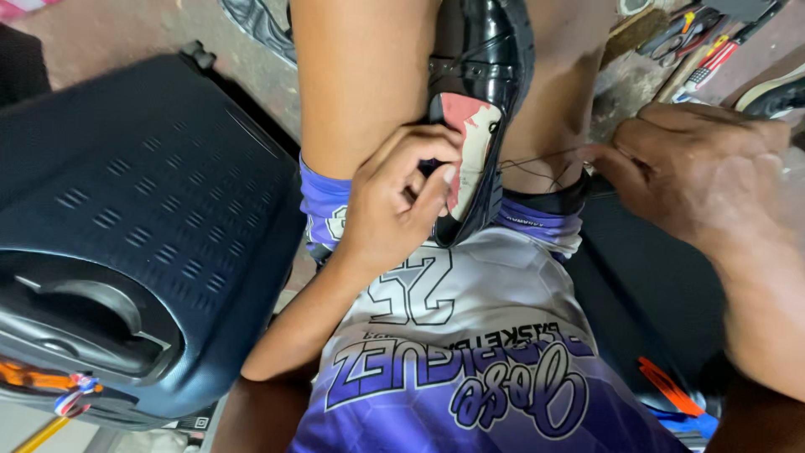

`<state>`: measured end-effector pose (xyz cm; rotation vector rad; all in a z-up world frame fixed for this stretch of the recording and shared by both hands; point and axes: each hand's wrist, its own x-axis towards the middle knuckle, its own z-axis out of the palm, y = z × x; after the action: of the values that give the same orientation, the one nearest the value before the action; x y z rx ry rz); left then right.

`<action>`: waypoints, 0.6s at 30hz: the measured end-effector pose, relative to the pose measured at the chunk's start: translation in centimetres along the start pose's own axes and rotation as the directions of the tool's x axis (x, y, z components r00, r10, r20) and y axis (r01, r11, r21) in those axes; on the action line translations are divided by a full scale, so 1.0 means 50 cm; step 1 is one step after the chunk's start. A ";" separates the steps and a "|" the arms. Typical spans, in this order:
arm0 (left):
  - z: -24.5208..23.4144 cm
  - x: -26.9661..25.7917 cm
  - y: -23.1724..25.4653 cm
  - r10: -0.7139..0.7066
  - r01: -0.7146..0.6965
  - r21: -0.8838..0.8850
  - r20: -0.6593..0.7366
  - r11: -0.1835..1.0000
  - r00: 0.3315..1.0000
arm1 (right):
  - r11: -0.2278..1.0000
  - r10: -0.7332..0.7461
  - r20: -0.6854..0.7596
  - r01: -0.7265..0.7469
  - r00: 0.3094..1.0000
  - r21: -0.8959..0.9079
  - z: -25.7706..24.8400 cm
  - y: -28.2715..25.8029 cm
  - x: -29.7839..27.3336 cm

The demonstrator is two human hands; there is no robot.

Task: The person stitches the sole of a black shoe using a needle and thread. They repeatedly push the needle through the sole and pull the thread to secure the sole to the shoe upper.

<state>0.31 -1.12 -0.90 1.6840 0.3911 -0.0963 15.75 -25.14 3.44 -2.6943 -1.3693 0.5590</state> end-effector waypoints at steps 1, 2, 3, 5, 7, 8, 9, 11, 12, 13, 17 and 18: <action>-0.002 -0.002 0.009 0.026 -0.026 -0.007 -0.031 1.000 0.999 | 1.000 0.007 -0.010 -0.008 1.000 -0.024 -0.010 -0.001 -0.003; -0.001 -0.007 0.020 0.042 -0.043 -0.018 -0.065 0.999 0.997 | 1.000 0.000 -0.005 0.000 1.000 -0.016 -0.013 -0.008 -0.006; 0.001 -0.011 0.030 0.068 -0.067 0.038 -0.053 0.997 0.996 | 1.000 -0.008 0.000 0.008 1.000 -0.007 -0.014 -0.015 -0.008; 0.004 -0.015 0.052 0.128 -0.125 0.145 -0.014 0.982 0.992 | 0.998 -0.037 -0.033 0.039 0.999 0.057 -0.014 -0.030 -0.012; 0.009 -0.014 0.070 0.307 -0.314 0.295 0.069 0.903 0.949 | 0.994 -0.051 -0.044 0.056 0.998 0.097 -0.016 -0.038 -0.013; 0.013 -0.013 0.077 0.388 -0.403 0.365 0.118 0.839 0.914 | 0.993 -0.054 -0.039 0.058 0.998 0.104 -0.017 -0.041 -0.012; 0.021 -0.010 0.081 0.404 -0.430 0.400 0.151 0.810 0.902 | 0.992 -0.058 -0.033 0.061 0.998 0.111 -0.019 -0.042 -0.010; 0.037 0.002 0.080 0.437 -0.492 0.457 0.228 0.741 0.870 | 0.992 -0.089 -0.033 0.091 0.996 0.082 -0.021 -0.041 -0.007; 0.043 0.007 0.076 0.434 -0.497 0.465 0.243 0.733 0.868 | 0.992 -0.104 -0.026 0.106 0.994 0.069 -0.021 -0.040 -0.009; 0.048 0.013 0.071 0.430 -0.502 0.472 0.259 0.725 0.865 | 0.995 -0.092 -0.003 0.092 0.996 0.035 -0.020 -0.040 -0.012; 0.049 0.024 0.051 0.387 -0.474 0.395 0.282 0.787 0.878 | 0.997 -0.056 0.057 0.059 0.997 -0.049 0.001 -0.036 -0.017; 0.047 0.021 0.049 0.358 -0.442 0.358 0.279 0.822 0.891 | 0.997 -0.060 0.070 0.064 0.996 -0.052 0.009 -0.035 -0.017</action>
<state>2.44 -3.44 0.73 2.1215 -0.1620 -0.0336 13.77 -24.79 3.65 -2.6873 -1.5005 0.6231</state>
